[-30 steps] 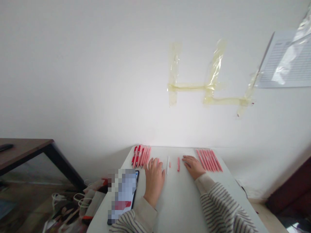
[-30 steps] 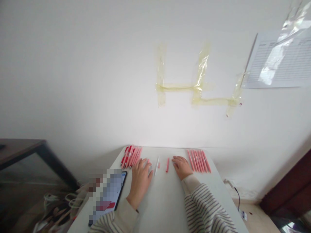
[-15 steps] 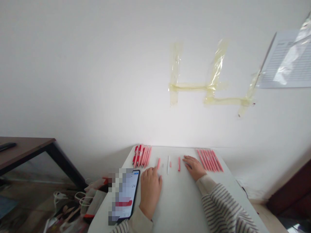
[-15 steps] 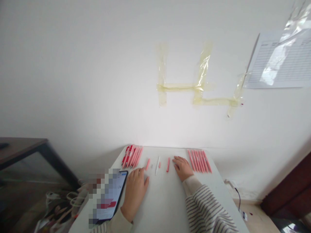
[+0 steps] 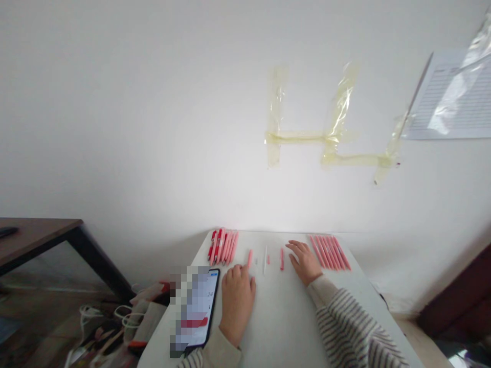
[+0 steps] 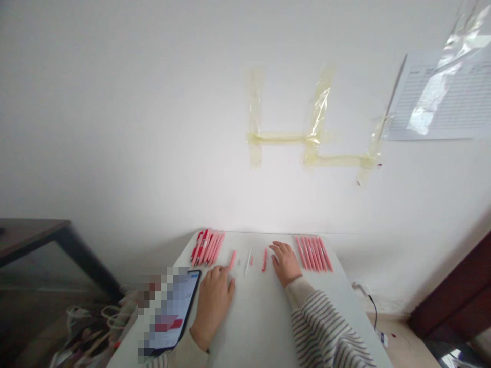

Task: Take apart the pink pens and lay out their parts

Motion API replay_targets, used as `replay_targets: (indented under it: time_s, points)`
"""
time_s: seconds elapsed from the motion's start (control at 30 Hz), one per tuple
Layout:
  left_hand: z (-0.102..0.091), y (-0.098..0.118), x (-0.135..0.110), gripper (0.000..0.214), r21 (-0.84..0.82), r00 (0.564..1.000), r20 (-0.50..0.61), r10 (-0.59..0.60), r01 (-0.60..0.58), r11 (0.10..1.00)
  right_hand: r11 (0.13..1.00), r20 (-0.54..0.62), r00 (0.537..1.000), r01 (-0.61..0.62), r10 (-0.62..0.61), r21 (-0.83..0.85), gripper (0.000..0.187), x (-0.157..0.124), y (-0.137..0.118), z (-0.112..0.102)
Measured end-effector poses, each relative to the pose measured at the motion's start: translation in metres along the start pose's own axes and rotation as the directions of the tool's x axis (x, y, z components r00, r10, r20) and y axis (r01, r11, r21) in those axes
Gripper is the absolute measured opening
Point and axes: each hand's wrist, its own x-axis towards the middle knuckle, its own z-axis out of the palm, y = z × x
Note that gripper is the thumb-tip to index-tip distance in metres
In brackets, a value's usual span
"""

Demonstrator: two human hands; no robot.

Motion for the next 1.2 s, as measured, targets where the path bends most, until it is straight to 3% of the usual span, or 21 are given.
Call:
replay_targets:
  time_s: [0.13,0.33,0.5,0.7,0.97,1.2]
  points:
    - [0.001,0.000,0.001,0.034,-0.011,1.000,-0.023,0.006,-0.006,1.000,0.993,-0.021,0.993,0.113,-0.113,-0.030,0.035,0.006,-0.028,0.000]
    - [0.002,0.000,0.002,0.041,-0.030,0.998,-0.058,0.007,-0.008,1.000,0.967,0.077,0.970,0.239,-0.233,-0.085,0.032,0.022,-0.056,0.005]
    - [0.005,0.002,0.013,0.051,-0.045,0.993,-0.111,0.034,-0.039,0.998,0.960,0.198,0.959,0.234,-0.202,-0.155,0.030,0.052,-0.055,0.009]
    - [0.008,0.012,0.028,0.047,-0.004,0.994,-0.106,0.038,-0.039,0.999,0.964,0.328,0.922,0.248,-0.205,-0.093,0.029,0.074,-0.048,0.015]
    - [0.003,0.024,0.045,0.029,0.059,0.999,-0.043,0.010,-0.008,0.998,0.951,0.387,0.888,0.299,-0.250,-0.073,0.017,0.083,-0.044,0.021]
    - [0.012,0.023,0.047,0.030,0.031,0.998,-0.060,-0.015,0.017,0.999,0.926,0.388,0.863,0.374,-0.324,-0.060,0.018,0.084,-0.040,0.024]
